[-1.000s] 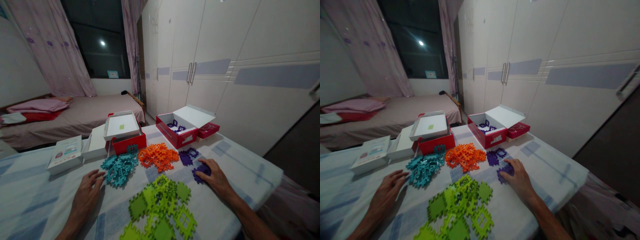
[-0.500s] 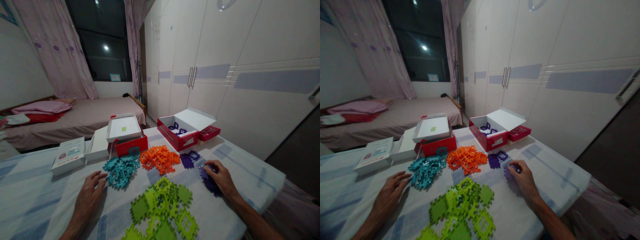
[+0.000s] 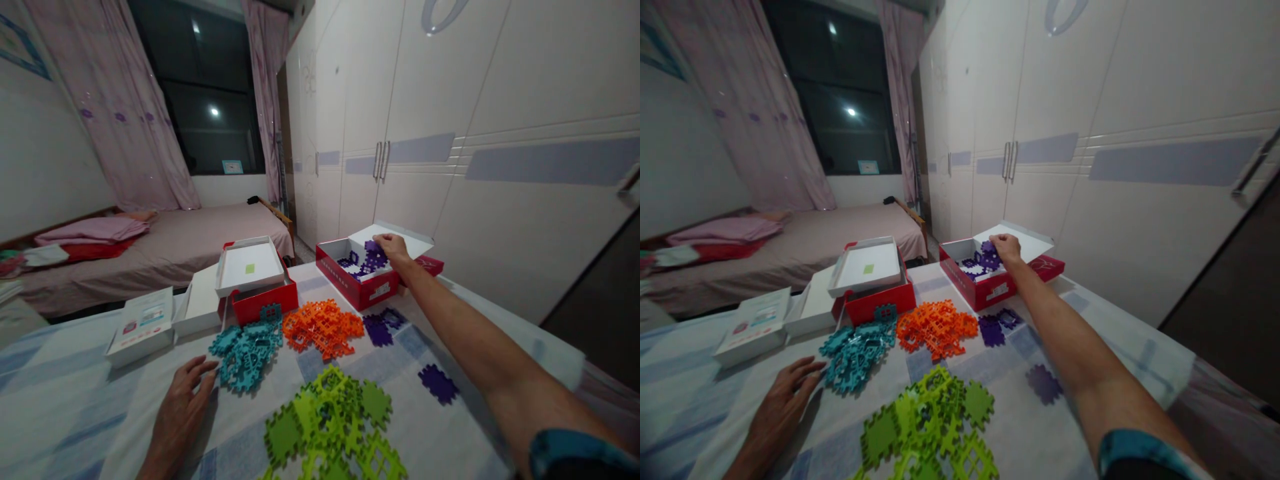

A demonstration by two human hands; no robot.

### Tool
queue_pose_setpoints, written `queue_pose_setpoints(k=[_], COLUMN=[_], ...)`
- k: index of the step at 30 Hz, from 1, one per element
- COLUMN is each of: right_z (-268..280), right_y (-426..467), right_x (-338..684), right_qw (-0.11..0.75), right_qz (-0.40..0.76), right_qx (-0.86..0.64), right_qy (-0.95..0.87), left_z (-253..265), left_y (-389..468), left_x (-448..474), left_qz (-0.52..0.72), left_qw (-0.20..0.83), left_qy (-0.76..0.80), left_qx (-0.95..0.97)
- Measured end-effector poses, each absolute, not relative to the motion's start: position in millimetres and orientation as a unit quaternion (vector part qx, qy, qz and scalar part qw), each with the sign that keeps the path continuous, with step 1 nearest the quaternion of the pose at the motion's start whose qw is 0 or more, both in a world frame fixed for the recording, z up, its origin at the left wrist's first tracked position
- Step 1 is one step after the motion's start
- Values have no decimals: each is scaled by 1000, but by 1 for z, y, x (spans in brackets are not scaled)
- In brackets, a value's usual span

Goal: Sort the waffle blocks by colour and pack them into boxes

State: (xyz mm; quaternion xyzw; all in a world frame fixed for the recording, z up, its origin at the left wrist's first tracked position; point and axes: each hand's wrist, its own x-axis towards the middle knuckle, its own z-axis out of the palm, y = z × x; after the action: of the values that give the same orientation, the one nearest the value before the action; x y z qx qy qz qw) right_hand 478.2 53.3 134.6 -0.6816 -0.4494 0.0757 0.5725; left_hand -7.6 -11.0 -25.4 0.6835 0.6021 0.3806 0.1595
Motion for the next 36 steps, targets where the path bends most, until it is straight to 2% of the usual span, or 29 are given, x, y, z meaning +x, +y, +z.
queue_pose_setpoints(k=[4, 8, 9, 12, 15, 17, 22, 27, 30, 33, 36], right_z=[126, 93, 83, 53, 33, 24, 19, 30, 36, 36, 32], right_y=[46, -25, -48, -117, -164, -179, -183, -153, -112, -71, -47], right_x=[480, 491, 495, 506, 509, 506, 495, 497, 502, 505, 508], right_qw=[522, 446, 411, 237, 149, 145, 199, 303, 342, 323, 298], right_qz=[52, 79, 103, 147, 174, 176, 239, 352, 308, 241, 223], right_qx=[-723, -736, -734, -742, -754, -746, -728, -648, -645, -685, -696], right_qy=[-450, -503, -531, -610, -616, -626, -610, -604, -610, -608, -615], left_z=[-28, -30, -30, -30, -31, -32, -32, -26, -25, -27, -26], left_y=[-9, -8, -8, -7, -6, -5, -4, -8, -9, -9, -10], left_x=[-7, -7, -7, -8, -10, -12, -12, -7, -5, -5, -5], left_qz=[392, 390, 387, 378, 368, 364, 372, 373, 372, 380, 382], left_qw=[160, 159, 158, 152, 153, 150, 141, 147, 150, 147, 145], left_qy=[607, 607, 607, 610, 609, 608, 605, 612, 616, 612, 608], left_qx=[673, 674, 676, 679, 685, 690, 690, 682, 678, 677, 681])
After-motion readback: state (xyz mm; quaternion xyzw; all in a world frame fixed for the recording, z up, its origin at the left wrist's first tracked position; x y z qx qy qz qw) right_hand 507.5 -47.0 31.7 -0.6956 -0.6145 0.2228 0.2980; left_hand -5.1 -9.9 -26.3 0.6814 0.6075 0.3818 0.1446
